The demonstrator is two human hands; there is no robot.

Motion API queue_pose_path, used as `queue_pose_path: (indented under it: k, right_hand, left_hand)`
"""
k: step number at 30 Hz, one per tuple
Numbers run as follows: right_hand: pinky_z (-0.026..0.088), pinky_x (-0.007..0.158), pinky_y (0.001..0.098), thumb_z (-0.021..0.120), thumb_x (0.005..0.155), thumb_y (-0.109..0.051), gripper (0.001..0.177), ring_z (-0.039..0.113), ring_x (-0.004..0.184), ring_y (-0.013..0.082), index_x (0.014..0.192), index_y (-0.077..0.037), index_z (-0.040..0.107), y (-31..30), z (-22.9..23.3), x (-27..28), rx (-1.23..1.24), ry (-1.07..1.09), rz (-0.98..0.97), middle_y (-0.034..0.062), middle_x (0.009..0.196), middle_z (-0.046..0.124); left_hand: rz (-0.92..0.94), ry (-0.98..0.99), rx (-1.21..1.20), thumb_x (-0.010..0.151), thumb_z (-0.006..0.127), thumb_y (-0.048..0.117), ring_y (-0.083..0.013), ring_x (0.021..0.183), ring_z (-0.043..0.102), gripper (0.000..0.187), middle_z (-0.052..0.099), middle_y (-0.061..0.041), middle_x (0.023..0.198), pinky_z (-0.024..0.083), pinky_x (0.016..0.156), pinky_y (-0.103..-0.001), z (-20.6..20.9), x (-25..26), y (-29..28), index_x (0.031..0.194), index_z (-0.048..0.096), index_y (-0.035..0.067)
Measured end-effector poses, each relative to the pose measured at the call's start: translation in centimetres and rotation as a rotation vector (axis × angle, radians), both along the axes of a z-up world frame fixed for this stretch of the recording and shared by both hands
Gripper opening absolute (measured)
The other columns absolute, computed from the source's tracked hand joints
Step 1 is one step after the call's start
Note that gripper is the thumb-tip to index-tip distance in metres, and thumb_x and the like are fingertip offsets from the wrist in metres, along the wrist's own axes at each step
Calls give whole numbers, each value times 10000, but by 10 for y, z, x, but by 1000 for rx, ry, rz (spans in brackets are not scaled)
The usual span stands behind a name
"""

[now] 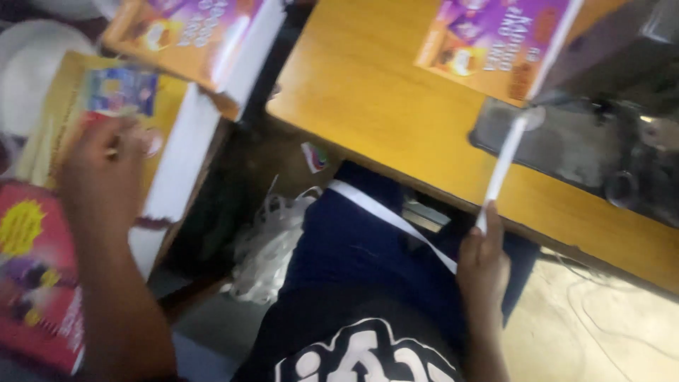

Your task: The person aligns a white strip of material along the edge of various printed paper sheets and sews them together using a sewing machine. They handle multiple sheets, including those with product advertisements, and repeatedly position them under the needle to stitch the strip.

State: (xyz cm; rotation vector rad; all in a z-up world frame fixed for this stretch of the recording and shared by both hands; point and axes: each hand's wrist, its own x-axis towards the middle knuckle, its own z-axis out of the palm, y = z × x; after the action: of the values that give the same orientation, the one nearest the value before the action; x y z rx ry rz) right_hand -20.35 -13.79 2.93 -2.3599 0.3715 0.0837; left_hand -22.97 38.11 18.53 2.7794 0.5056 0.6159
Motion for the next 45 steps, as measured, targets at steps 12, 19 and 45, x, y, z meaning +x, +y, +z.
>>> queue_pose_path:
  k: [12, 19, 45]
  right_hand:
    - [537, 873, 666, 457, 1070, -302, 572, 744, 917, 519, 1637, -377, 476, -3, 12, 2, 99, -60, -27, 211, 910, 805]
    - [568, 817, 603, 461, 1065, -325, 573, 772, 891, 470, 1637, -329, 477, 3, 22, 4, 204, -25, -54, 178, 785, 791]
    - [469, 604, 287, 379, 1169, -294, 531, 645, 597, 185, 1663, -111, 445, 3, -27, -2, 559, -260, -98, 41, 634, 604]
  left_hand:
    - [-557, 119, 531, 916, 653, 113, -253, 844, 786, 291, 781, -198, 1195, 658, 627, -426, -75, 162, -324, 1177, 780, 91]
    - [-745, 611, 173, 915, 691, 157, -250, 910, 755, 154, 684, -103, 1029, 659, 608, -463, -78, 150, -435, 1006, 791, 82]
    - [-1042, 51, 33, 1055, 722, 374, -411, 1513, 489, 434, 595, -200, 1524, 302, 1277, -599, -162, 170, -388, 1401, 633, 127]
